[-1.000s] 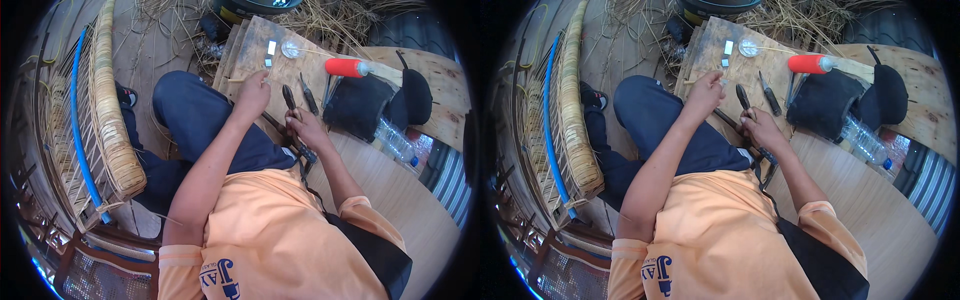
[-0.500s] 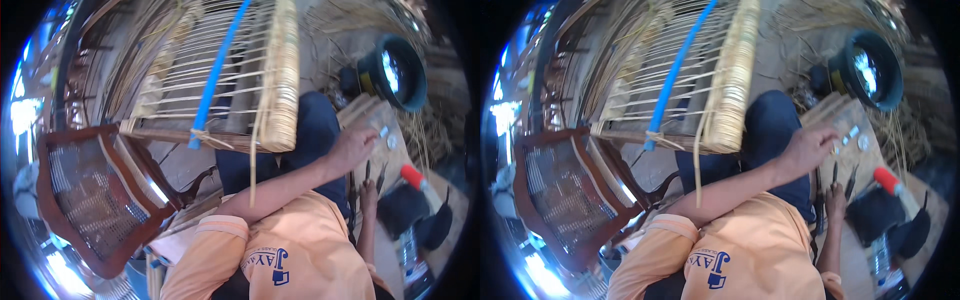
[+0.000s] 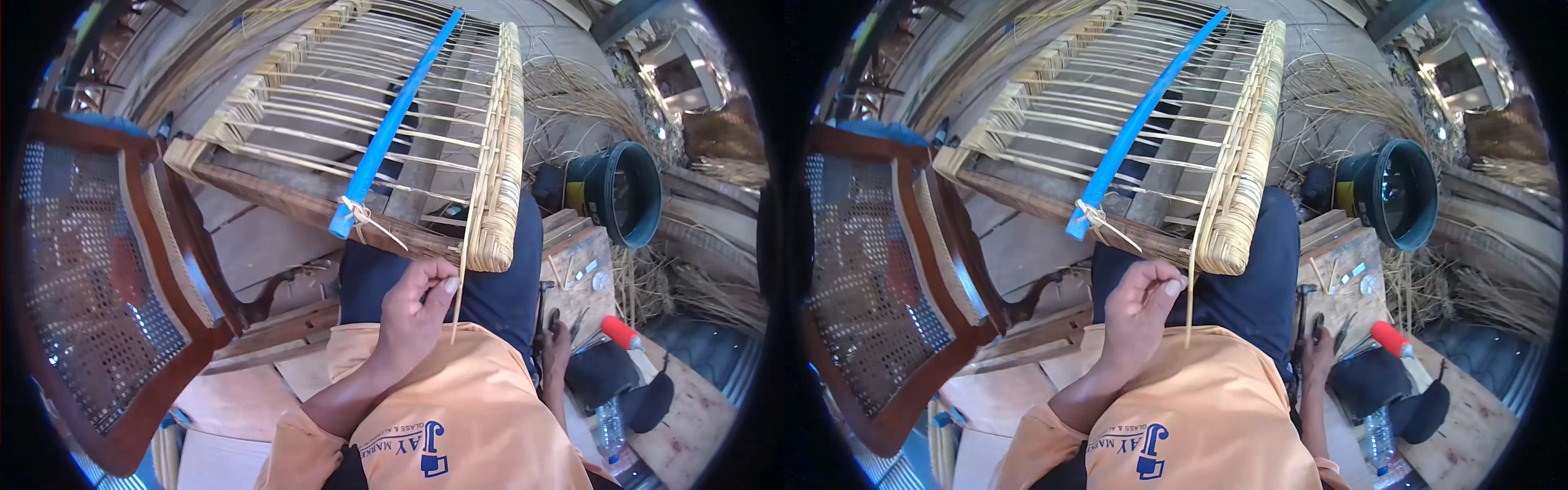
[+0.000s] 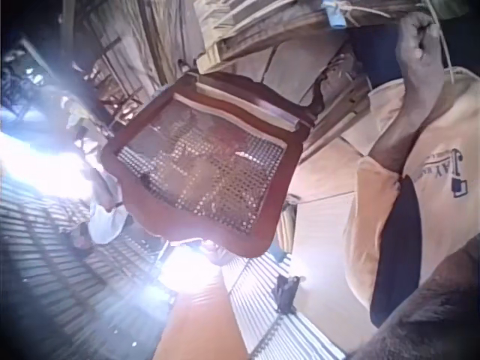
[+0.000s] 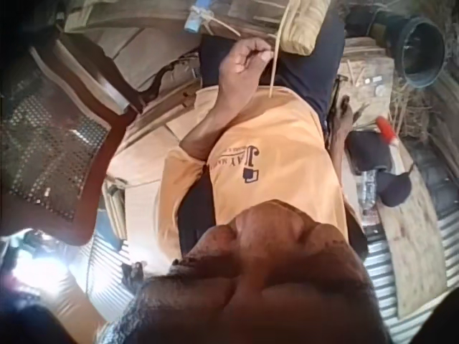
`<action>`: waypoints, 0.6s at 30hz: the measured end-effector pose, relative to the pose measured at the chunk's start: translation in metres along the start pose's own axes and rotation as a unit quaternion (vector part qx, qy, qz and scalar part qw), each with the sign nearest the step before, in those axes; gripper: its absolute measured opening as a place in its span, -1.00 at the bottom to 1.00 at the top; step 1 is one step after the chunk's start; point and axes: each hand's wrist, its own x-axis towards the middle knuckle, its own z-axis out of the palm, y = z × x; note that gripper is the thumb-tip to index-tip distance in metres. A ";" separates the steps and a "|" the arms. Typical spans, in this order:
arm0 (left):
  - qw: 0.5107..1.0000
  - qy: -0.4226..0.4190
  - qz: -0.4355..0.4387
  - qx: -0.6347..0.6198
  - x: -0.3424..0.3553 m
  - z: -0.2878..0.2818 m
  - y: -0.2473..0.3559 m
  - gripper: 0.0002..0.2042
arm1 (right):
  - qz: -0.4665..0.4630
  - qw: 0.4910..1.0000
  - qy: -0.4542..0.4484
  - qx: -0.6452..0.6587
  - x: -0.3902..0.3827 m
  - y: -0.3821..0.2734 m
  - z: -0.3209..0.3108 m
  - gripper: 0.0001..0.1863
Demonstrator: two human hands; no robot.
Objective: The person weaves rattan strips into a wooden chair frame by hand, hammering and cutting the strips, gathering more rattan strips from a container, and fastening a strap around their torso.
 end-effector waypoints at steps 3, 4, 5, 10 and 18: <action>0.988 -0.006 -0.020 -0.154 0.009 -0.005 -0.012 -0.90 | -0.010 0.993 -0.097 -0.059 0.012 -0.006 0.005 -0.60; 0.994 0.010 -0.021 -0.110 0.012 -0.007 -0.014 -0.90 | -0.018 0.991 -0.105 -0.078 0.013 -0.007 0.005 -0.62; 0.990 0.012 -0.018 -0.142 0.016 -0.009 -0.015 -0.88 | -0.024 0.988 -0.121 -0.096 0.015 -0.008 0.007 -0.63; 0.969 -0.016 -0.110 -0.222 0.019 -0.008 -0.010 -0.80 | -0.004 0.983 -0.137 -0.123 0.014 0.001 0.009 -0.72; 0.988 -0.024 -0.091 -0.125 0.014 -0.011 -0.007 -0.85 | -0.012 0.966 0.018 0.256 0.013 -0.103 -0.049 -0.84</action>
